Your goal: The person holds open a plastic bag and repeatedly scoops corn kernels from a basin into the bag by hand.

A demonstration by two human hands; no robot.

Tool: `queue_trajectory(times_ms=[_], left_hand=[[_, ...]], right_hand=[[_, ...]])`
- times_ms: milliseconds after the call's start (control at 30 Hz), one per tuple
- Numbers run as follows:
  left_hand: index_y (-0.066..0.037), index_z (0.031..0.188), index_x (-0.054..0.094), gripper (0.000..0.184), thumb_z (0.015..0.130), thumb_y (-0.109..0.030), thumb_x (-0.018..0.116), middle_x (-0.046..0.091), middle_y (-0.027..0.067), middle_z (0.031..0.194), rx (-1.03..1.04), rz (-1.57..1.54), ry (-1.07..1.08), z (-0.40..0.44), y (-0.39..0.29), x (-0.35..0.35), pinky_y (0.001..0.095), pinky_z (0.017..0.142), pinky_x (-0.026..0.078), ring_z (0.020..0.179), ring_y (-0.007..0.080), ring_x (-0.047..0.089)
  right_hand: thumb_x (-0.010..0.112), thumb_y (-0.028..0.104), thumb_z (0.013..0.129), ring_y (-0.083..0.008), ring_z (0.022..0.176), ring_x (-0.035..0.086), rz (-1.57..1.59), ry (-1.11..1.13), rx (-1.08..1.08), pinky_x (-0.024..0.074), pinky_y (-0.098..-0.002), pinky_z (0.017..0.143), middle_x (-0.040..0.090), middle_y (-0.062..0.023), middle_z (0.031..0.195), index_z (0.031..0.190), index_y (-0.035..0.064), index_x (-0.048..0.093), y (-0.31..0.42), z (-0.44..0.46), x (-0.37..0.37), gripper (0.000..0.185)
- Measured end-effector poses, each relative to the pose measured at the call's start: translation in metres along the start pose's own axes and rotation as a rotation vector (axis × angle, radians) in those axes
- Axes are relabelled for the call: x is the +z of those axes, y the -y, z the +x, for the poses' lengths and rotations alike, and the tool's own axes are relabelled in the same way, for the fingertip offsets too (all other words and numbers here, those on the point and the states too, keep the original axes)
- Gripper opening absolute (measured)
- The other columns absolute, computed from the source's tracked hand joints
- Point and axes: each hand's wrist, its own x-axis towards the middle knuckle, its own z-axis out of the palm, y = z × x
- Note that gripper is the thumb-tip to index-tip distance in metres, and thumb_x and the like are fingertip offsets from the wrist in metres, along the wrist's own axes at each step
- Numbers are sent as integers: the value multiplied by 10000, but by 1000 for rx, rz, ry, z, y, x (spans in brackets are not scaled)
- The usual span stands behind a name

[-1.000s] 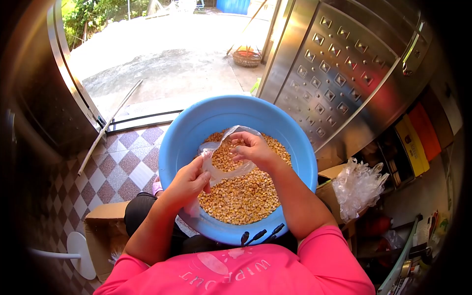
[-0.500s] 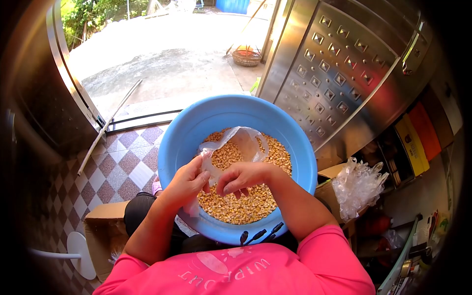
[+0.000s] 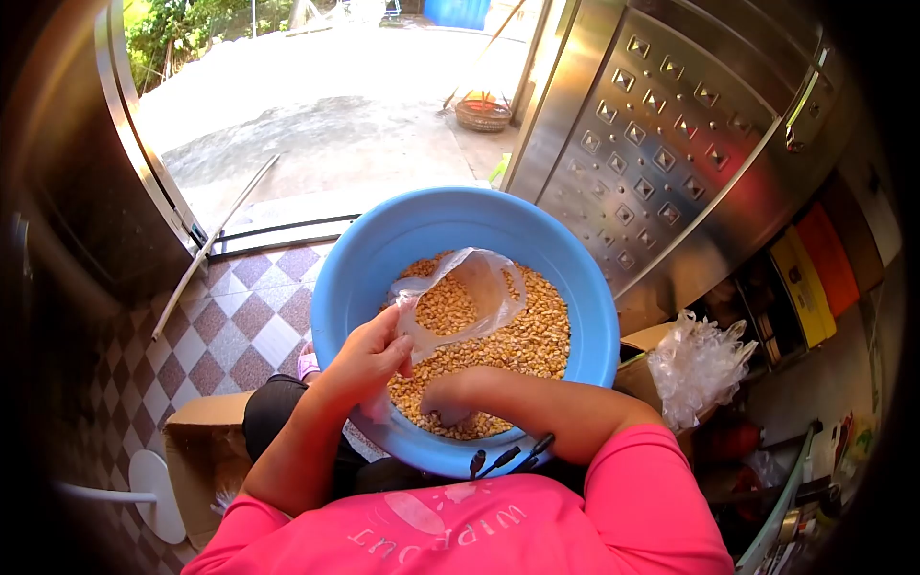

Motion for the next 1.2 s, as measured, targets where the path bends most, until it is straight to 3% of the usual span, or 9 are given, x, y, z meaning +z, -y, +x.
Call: queue_trajectory(times_ms=[267, 433, 567, 633, 700, 833, 867, 1067, 1200], left_hand=[[1, 1316, 396, 426, 904, -70, 480, 566, 48, 711, 4, -3, 4, -1, -4, 0, 256, 573, 458, 616, 107, 570], [29, 1240, 407, 389, 879, -93, 486, 589, 137, 696, 45, 41, -23, 1, 2, 1, 344, 576, 481, 631, 200, 623], [35, 1203, 415, 356, 879, -93, 486, 589, 143, 698, 59, 47, -35, 1, 0, 2, 342, 564, 484, 612, 200, 622], [36, 1205, 413, 358, 880, -94, 485, 590, 145, 700, 40, 13, -28, 1, -1, 2, 337, 561, 484, 602, 200, 620], [42, 1183, 416, 340, 880, -96, 482, 589, 147, 700, 48, 7, -15, 2, -1, 2, 330, 556, 484, 588, 199, 618], [50, 1148, 421, 309, 881, -95, 480, 589, 143, 695, 37, 2, -19, 1, -4, 2, 328, 555, 484, 588, 197, 617], [53, 1145, 421, 307, 881, -93, 478, 588, 141, 693, 37, 7, -20, 1, -3, 2, 327, 555, 484, 587, 196, 616], [62, 1211, 403, 370, 885, -99, 474, 587, 139, 688, 49, 26, -6, 1, -1, 1, 324, 558, 484, 583, 195, 613], [61, 1276, 377, 433, 887, -103, 476, 586, 137, 686, 44, 16, -14, 1, -3, 2, 325, 558, 484, 586, 189, 613]], right_hand=[[549, 103, 785, -165, 635, 587, 343, -12, 103, 477, -307, 541, 604, -51, 761, 1032, 86, 627, 4, -30, -22, 259], [573, 104, 762, -135, 589, 579, 598, -152, -29, 470, -264, 497, 636, -47, 814, 1042, 91, 624, -4, -59, -40, 285], [525, 73, 875, -85, 544, 542, 913, -331, -225, 428, -214, 460, 622, -42, 816, 1105, 56, 593, -29, -75, -45, 240], [501, 63, 905, -74, 578, 556, 977, -384, -243, 437, -201, 465, 620, -44, 860, 1138, 40, 566, -38, -78, -47, 242], [503, 70, 913, -75, 622, 579, 1298, -640, -291, 465, -204, 476, 617, -47, 913, 1158, 35, 545, -49, -75, -45, 251], [523, 45, 884, -143, 804, 616, 1563, -903, -357, 552, -264, 676, 572, -76, 1028, 1171, 2, 526, -58, -69, -47, 290], [510, 32, 888, -172, 944, 594, 1539, -936, -357, 544, -303, 798, 543, -83, 1113, 1190, 2, 515, -63, -69, -46, 304], [525, 68, 886, -163, 1085, 523, 1290, -1142, -289, 492, -334, 885, 517, -68, 1196, 1227, 41, 499, -60, -73, -49, 343], [542, 93, 881, -137, 1040, 539, 1148, -1244, -211, 496, -318, 845, 554, -55, 1154, 1197, 39, 528, -61, -75, -48, 321]])
